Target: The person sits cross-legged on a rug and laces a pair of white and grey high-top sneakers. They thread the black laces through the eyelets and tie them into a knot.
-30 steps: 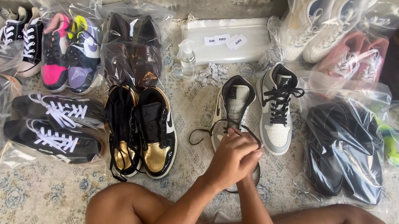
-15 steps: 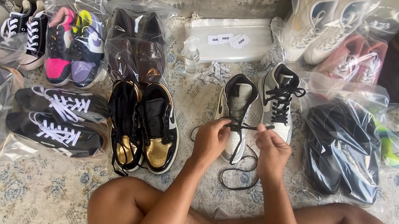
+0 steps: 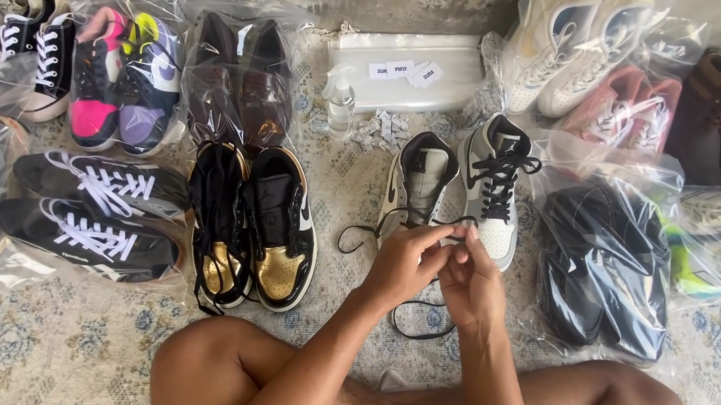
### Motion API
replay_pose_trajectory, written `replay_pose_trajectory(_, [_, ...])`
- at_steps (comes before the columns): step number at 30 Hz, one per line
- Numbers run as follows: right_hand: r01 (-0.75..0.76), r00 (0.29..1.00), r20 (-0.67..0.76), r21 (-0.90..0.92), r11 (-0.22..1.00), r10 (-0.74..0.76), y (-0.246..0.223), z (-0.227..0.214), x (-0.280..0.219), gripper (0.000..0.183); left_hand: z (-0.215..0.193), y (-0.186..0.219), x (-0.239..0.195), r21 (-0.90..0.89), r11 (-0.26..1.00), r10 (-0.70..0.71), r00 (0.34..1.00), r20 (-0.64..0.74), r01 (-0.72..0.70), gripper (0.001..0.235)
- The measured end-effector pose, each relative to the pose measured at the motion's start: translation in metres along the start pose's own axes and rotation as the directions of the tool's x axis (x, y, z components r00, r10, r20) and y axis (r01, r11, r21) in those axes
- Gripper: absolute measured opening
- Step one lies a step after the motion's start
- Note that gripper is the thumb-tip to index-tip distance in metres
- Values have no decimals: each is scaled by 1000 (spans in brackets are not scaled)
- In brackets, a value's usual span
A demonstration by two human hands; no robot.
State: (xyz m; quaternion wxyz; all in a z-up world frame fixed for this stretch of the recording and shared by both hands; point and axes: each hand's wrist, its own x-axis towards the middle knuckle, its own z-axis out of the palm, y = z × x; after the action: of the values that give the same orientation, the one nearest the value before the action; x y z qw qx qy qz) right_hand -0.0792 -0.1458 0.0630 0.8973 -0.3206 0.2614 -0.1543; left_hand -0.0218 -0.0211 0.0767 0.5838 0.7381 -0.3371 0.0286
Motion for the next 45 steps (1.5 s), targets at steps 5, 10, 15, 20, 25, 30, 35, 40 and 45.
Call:
replay_pose_trajectory(5, [-72,997,33,-15,997,72,0,-11,4,22,-5,-12,-2,-334,900,-223,955,197,279,20])
replay_pose_trajectory(10, [-118,993,13,38,992,118,2,-31,18,17,-33,-8,3,-273,885,-273,895,353,377,14])
replay_pose_trajectory(15, [-214,976,-18,118,970,218,7,-55,45,12,-51,-5,3,-210,856,-329,811,483,472,12])
replay_pose_trajectory(20, [-306,939,-154,27,952,307,22,-79,84,12,-48,-34,-3,-174,846,-344,765,545,505,12])
replay_pose_trajectory(25, [-409,907,-141,-64,910,398,24,-76,97,10,-57,-38,-1,-204,831,-334,758,561,517,8])
replay_pose_trajectory(30, [-457,885,-147,-95,885,441,30,-72,105,9,-62,-41,1,-220,825,-321,753,575,520,9])
replay_pose_trajectory(35, [-439,889,-127,30,898,440,29,-61,114,10,-66,-32,4,-182,839,-313,729,609,512,8])
replay_pose_trajectory(40, [-431,896,-129,-24,902,425,31,-66,119,10,-46,-72,1,-32,932,-322,866,383,361,13])
replay_pose_trajectory(45, [-433,896,-136,-47,900,424,38,-76,122,11,-28,-78,6,261,927,-284,959,18,269,22])
